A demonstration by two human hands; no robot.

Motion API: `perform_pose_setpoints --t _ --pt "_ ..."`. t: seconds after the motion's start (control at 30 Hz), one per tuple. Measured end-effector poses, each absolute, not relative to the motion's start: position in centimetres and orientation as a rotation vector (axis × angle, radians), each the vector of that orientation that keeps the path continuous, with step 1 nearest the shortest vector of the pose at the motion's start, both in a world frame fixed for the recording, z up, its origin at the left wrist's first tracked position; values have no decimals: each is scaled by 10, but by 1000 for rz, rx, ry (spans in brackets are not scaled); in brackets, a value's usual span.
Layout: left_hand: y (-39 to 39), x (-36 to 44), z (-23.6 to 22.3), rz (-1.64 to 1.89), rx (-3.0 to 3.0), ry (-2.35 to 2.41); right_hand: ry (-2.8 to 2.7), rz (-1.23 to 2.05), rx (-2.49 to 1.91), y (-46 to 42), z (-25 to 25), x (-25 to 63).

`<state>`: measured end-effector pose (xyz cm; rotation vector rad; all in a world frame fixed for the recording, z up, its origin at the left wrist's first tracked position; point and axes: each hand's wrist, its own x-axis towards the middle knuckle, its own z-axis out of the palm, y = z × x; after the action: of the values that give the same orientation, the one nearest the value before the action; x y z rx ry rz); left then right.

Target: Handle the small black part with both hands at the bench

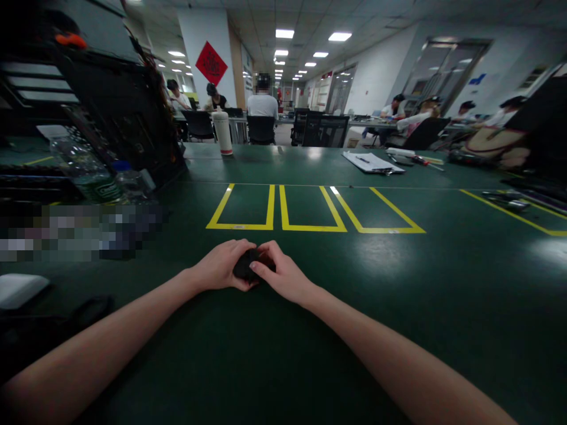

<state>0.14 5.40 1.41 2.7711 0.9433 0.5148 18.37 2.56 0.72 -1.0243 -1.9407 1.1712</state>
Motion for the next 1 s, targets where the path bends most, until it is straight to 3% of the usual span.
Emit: perform_pose_setpoints --t 1.0 --pt "60 -2 14 538 2735 989 -1942 1124 -961 27 5 181"
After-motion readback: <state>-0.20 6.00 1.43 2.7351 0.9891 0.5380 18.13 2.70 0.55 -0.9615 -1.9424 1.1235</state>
